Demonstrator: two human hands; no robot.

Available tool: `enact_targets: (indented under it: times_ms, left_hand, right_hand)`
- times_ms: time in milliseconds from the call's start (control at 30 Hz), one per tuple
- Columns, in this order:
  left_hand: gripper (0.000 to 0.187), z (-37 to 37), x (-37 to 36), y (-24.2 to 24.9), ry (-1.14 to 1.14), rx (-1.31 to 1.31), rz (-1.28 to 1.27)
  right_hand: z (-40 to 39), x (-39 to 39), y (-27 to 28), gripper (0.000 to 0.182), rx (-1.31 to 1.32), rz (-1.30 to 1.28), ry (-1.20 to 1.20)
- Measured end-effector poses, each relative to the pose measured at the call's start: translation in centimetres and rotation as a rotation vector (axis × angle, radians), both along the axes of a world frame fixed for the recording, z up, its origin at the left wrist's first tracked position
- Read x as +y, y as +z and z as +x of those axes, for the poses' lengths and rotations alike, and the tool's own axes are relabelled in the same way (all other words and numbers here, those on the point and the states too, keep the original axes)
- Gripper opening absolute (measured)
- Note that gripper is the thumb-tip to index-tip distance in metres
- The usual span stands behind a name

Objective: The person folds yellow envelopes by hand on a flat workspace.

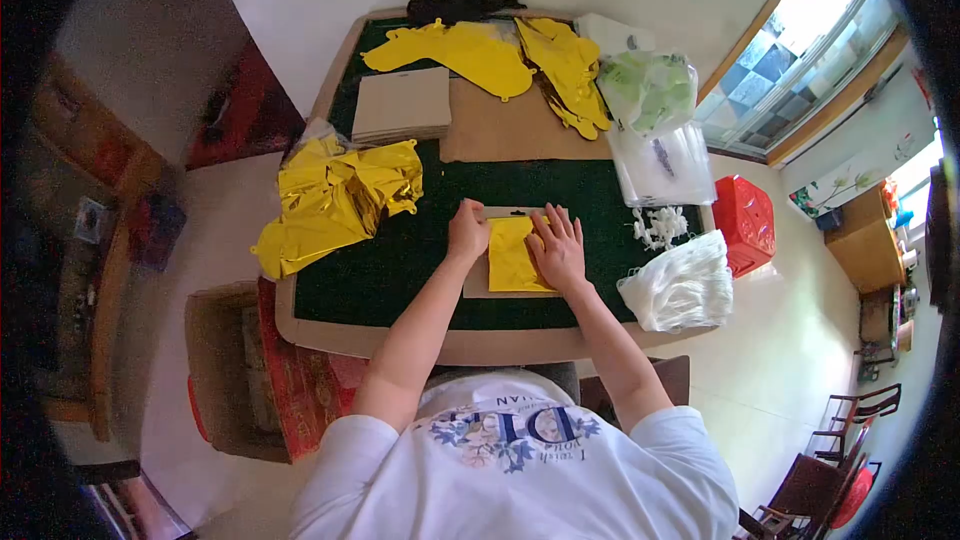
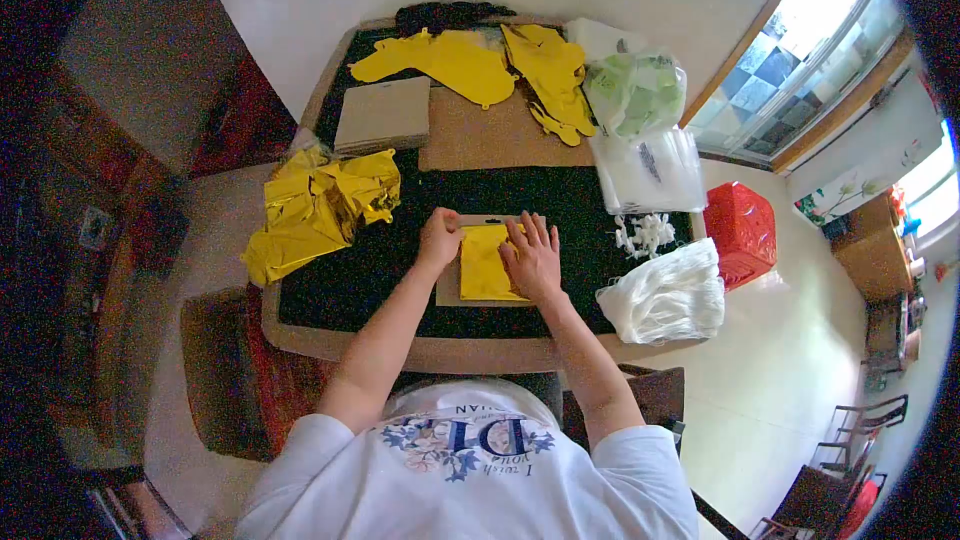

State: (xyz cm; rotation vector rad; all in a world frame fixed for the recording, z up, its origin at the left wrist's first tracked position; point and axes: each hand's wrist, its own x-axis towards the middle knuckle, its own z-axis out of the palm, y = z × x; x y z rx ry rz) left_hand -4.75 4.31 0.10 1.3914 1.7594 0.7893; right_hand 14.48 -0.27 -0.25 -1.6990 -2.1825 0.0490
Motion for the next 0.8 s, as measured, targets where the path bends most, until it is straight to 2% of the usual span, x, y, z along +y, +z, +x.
enact_targets:
  times_ms: [33,100,233,300,333,400,533,600,700,733,800]
  left_hand:
    - [0.028,0.1,-0.2,-0.4,-0.002,-0.001,-0.004]
    - [0.026,0.4,-0.7,-1.0,0.008,0.014,0.151]
    - [0.024,0.7,-1.7,-0.3,0.004,0.044,0.181]
    - [0.024,1.0,-2.5,1.4,-0.049,0.272,0.170]
    - [0.024,1.1,-2.6,1.2,-0.050,0.270,0.169]
    - [0.024,1.2,-3.0,0.8,-0.069,0.432,0.418]
    - [0.027,1.3,-3.4,0.8,-0.077,0.435,0.446]
    - [0.034,1.8,-4.2,1.2,-0.245,0.498,0.445]
    - [0.043,3.2,-5.9,-0.2,-0.343,0.642,0.557]
    - [0.055,3.4,-6.3,-0.2,-0.403,0.649,0.344]
    - [0.058,3.0,-6.7,-0.3,-0.434,0.684,0.327]
  right_hand:
    - [0.0,0.0,-0.1,0.049,-0.001,-0.004,-0.002]
    - [0.0,0.0,-0.2,0.048,-0.003,0.034,0.007]
    - [-0.2,-0.2,0.2,0.045,-0.023,0.007,-0.011]
    - [-0.2,-0.1,0.2,0.046,-0.016,-0.014,-0.027]
    - [-0.2,-0.1,0.1,0.046,-0.018,-0.015,-0.029]
    - [-0.2,-0.1,0.2,0.047,-0.021,0.000,-0.019]
    - [-0.2,-0.2,0.4,0.047,-0.007,0.008,-0.013]
    - [-0.2,-0.1,0.5,0.047,-0.024,0.015,-0.014]
    - [-0.1,0.0,0.1,0.047,-0.009,0.021,-0.008]
    - [-0.1,0.0,0.0,0.047,-0.011,0.021,-0.007]
    - [-0.1,0.0,0.1,0.048,-0.023,0.037,-0.004]
